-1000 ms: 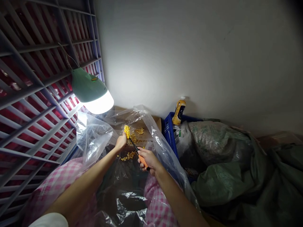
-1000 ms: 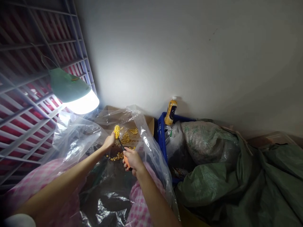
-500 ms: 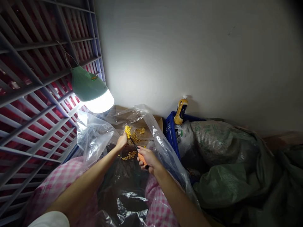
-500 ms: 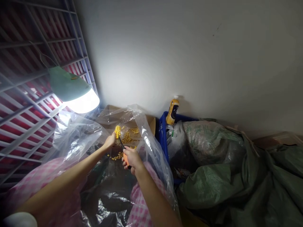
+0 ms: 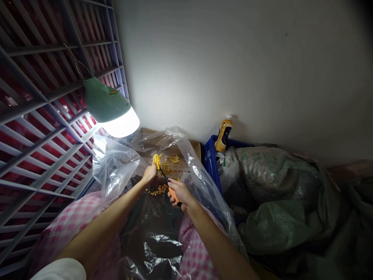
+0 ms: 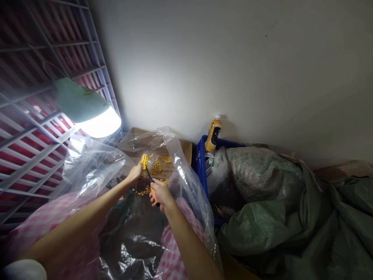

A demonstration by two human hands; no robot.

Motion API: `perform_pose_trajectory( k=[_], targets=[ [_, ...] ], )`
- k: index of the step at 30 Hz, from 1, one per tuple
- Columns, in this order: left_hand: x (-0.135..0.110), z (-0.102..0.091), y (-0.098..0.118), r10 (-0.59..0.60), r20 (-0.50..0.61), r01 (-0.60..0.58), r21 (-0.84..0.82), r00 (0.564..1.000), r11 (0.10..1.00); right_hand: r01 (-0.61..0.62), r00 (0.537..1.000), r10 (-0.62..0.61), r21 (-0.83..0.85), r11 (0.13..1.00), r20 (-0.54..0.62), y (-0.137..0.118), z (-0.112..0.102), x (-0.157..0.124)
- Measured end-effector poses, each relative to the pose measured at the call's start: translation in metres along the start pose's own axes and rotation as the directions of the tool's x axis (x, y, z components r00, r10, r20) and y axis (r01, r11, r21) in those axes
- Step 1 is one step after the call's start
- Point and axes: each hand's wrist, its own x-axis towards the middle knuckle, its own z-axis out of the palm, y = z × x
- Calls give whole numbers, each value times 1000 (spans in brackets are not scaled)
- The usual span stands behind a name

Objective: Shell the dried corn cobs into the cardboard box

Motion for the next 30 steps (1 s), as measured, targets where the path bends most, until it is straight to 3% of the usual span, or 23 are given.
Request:
perform_pose_trajectory(
  k=[2,5,6,7,10,12,16,20,21,22,24,26,28,30],
  targets=[
    [1,1,-1,2,4,-2,13,1000,1000,90,991,-104,-168,982,-79,1,1,-2],
    [3,4,-3,-5,22,4,29,1000,1000,177,924,-334,-565,806,-187,5,10,-5],
    [4,4,-5,-9,28,8,34,1000,999,178,911,-365,-614,769,-193,6,13,-5],
    [5,5,-6,-13,33,12,39,999,999,166,923,-331,-574,802,-195,6,15,-4],
    [6,6,-11,-22,42,20,50,999,999,70,989,-97,-225,972,-109,3,15,3],
    [7,7,-12,-25,49,23,56,998,998,0,999,-4,-99,995,-41,0,11,7],
    [7,8,-11,-23,54,20,56,998,998,57,992,-76,-187,981,-97,4,7,4],
    [6,9,-11,-28,55,25,53,998,998,137,927,-320,-612,779,-199,12,19,-5],
    [6,9,-12,-32,56,29,54,998,998,130,928,-314,-614,779,-201,12,21,-5],
    [5,9,-13,-35,57,32,55,998,998,115,946,-258,-541,833,-196,11,22,-3],
    [5,10,-16,-41,56,37,59,998,998,62,984,-112,-315,947,-142,6,18,2],
    [5,10,-18,-48,57,44,58,997,997,3,998,-14,-172,985,-61,1,12,8],
    [5,9,-18,-55,60,52,47,997,998,-9,999,3,-162,987,-39,0,8,10],
    [5,9,-15,-60,65,58,30,996,998,35,995,-56,-227,973,-87,3,11,6]
  ],
)
